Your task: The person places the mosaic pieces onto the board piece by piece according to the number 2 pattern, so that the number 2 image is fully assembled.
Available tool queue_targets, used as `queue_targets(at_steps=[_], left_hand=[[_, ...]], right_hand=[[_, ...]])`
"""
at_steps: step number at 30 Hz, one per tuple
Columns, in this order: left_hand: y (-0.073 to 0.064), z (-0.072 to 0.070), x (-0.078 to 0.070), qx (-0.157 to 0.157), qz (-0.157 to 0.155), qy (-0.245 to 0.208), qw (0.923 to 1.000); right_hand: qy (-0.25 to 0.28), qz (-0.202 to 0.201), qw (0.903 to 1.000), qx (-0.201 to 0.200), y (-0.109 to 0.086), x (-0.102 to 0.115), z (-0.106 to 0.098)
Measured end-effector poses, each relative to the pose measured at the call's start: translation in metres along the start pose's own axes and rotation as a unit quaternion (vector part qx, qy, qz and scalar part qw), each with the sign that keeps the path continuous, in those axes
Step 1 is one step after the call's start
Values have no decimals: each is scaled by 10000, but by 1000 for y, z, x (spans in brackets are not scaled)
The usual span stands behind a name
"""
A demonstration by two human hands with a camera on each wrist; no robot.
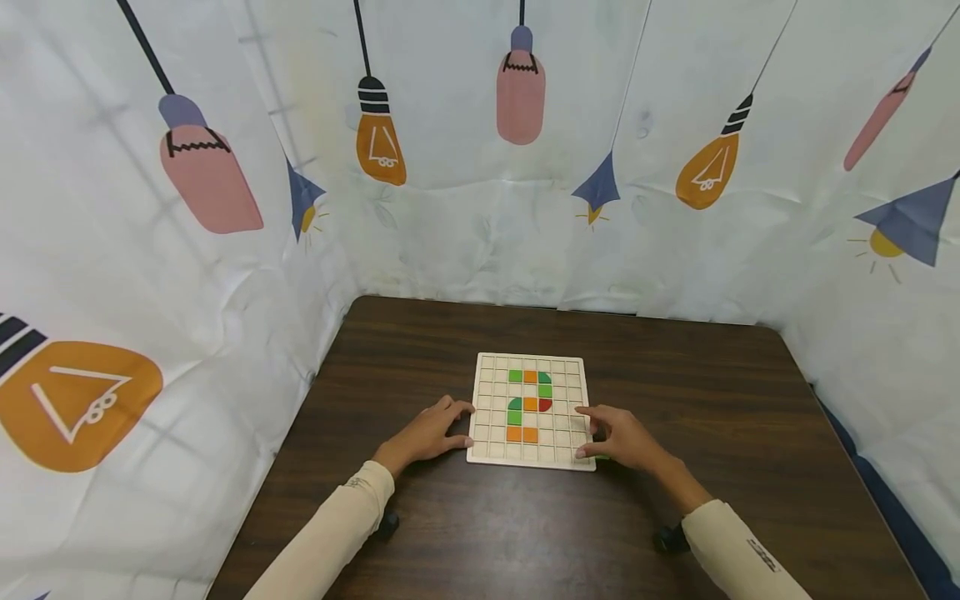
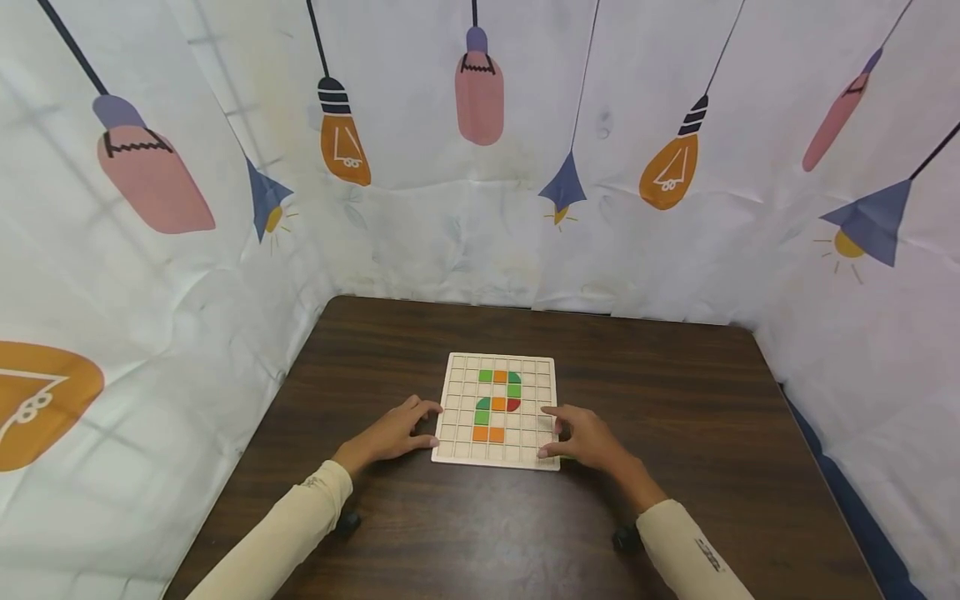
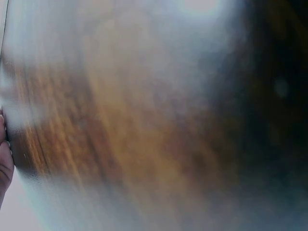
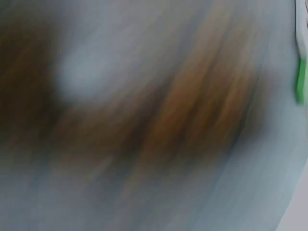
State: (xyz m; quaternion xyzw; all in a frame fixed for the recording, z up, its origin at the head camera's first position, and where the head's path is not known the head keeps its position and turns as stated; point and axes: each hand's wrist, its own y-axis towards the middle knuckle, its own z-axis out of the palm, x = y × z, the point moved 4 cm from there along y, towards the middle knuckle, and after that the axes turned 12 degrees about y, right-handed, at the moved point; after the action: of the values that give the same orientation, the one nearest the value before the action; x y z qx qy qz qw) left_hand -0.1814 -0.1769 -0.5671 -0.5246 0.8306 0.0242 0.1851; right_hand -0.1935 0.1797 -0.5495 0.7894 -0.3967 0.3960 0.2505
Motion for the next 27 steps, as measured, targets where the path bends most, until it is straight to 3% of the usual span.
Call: queue_targets(at_steps=[4,12,27], left_hand=[[0,-1,1,30,-14,-36,10000],[0,-2,-1,23,-8,-56,10000],[-1,-2,-2,14,-31,2,10000]], right_hand=[[-218,74,9997,-36,-16,-13,-10],[-570,359,9973,286,-39,-33,-14],[-140,502,9985,148,-39,-33,-8]])
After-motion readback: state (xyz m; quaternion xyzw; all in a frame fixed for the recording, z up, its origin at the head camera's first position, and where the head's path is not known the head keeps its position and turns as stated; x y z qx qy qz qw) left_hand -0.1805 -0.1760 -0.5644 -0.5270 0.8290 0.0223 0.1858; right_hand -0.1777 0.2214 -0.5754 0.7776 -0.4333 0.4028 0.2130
